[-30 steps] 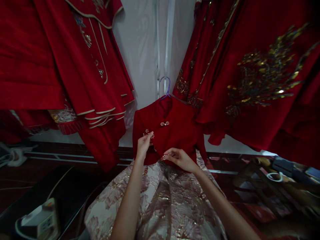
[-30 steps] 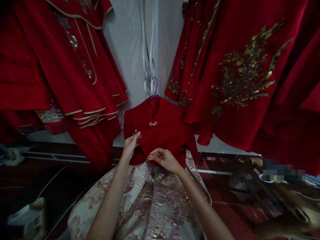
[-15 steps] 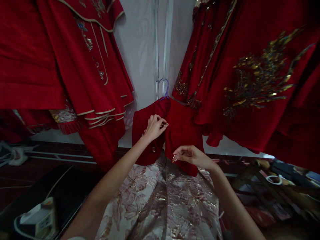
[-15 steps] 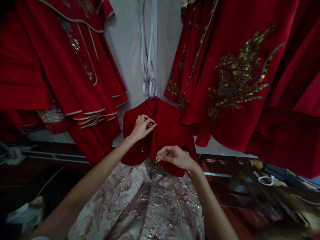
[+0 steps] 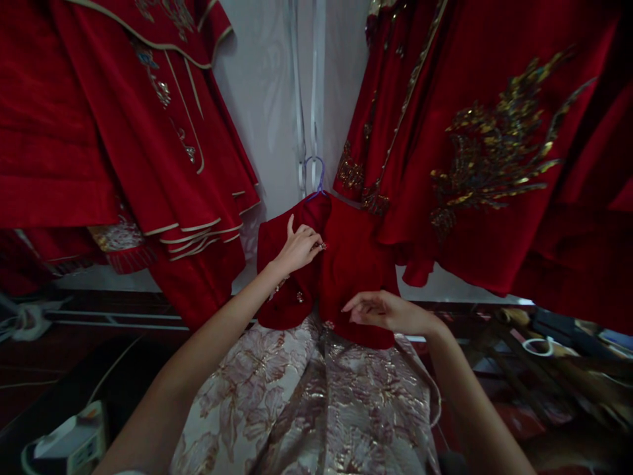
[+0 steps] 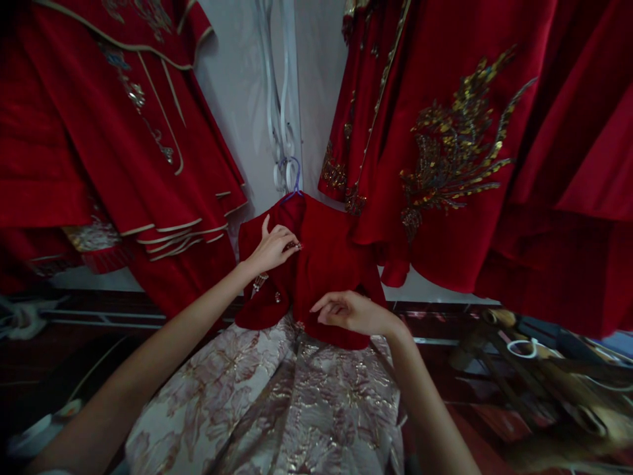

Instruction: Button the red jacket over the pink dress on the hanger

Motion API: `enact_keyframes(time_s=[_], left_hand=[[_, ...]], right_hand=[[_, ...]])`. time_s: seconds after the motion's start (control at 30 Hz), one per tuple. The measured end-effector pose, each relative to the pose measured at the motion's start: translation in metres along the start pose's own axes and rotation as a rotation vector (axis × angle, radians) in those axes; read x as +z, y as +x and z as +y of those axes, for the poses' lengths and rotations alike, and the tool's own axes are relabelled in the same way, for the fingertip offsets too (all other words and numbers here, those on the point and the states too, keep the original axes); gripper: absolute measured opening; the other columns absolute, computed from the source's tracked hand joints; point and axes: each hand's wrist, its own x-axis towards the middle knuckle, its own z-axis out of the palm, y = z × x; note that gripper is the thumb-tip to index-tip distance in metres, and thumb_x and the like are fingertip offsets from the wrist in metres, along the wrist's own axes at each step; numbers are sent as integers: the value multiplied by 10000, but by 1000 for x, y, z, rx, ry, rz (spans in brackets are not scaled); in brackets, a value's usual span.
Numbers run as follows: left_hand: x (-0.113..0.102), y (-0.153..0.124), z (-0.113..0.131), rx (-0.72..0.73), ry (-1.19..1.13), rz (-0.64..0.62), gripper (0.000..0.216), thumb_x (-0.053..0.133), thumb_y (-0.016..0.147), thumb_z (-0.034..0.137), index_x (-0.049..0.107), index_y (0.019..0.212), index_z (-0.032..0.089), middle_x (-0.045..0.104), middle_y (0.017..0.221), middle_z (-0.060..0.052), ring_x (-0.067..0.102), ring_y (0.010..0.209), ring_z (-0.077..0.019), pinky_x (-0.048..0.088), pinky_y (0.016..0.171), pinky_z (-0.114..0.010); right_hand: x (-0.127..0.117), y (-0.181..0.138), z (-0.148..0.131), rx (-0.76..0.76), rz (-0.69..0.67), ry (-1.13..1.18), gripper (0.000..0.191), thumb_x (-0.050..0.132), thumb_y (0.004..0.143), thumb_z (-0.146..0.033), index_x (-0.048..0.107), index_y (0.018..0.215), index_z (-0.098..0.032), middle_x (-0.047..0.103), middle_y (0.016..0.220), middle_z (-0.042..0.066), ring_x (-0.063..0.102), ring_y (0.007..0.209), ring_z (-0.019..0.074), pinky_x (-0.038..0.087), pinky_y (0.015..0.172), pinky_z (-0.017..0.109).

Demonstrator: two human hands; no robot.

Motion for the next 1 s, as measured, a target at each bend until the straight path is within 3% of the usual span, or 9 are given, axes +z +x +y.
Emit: enact_keyframes(time_s=[0.1, 0.2, 0.33, 0.47, 0.63, 0.87, 1.0], left_hand=[[0, 4, -7, 80, -57, -34, 112, 500, 856, 245, 608, 865, 213, 611, 845, -3, 539, 921, -170, 14, 1115, -562], [1, 8, -13, 146, -44, -79, 97, 527, 838, 257, 604, 857, 200, 601, 835, -11, 532, 921, -176, 68, 1121, -541], [-2, 12, -17, 142, 25, -85, 143, 575, 803, 295, 628, 890, 196, 578, 894, -51, 490, 1006, -215, 114, 1109, -539], [-1, 10, -16, 149, 24, -106, 145, 571, 806, 285, 638, 912, 212, 568, 922, -54, 475, 1030, -219, 106, 1102, -549], [11, 9, -10, 110, 18, -80, 148, 600, 782, 285, 611, 903, 202, 578, 906, -50, 483, 1027, -226, 66, 1107, -561], [7, 7, -11, 177, -66, -108, 156, 444, 854, 190, 563, 955, 199, 613, 799, -3, 583, 843, -161, 122, 1129, -495], [8, 4, -13, 157, -106, -53, 187, 386, 881, 184, 555, 956, 211, 620, 772, 6, 596, 793, -149, 188, 1111, -463]], right_hand=[[0, 11, -8, -71, 93, -5, 301, 581, 825, -365, 611, 1063, -183, 653, 1006, 60, 598, 948, 149, 467, 871, 328], [-3, 30, -25, -179, 279, -15, 278, 579, 821, -378, 620, 1032, -203, 631, 1071, 46, 579, 989, 151, 454, 908, 334], [-10, 53, -45, -293, 405, -23, 262, 557, 827, -388, 631, 1005, -209, 638, 1058, 43, 573, 1010, 163, 438, 940, 351], [-18, 69, -49, -308, 482, -52, 253, 567, 814, -368, 631, 993, -201, 642, 1049, 49, 579, 1005, 165, 429, 953, 366], [-28, 94, -54, -344, 705, 52, 248, 593, 789, -335, 610, 977, -174, 635, 1059, 72, 586, 994, 158, 427, 951, 362], [-26, 104, -58, -366, 707, 91, 255, 623, 753, -323, 604, 950, -163, 629, 1042, 77, 590, 977, 170, 436, 947, 382], [-20, 116, -50, -369, 792, 139, 359, 617, 756, -368, 566, 1058, -181, 579, 1175, 96, 534, 1110, 183, 383, 1013, 379]])
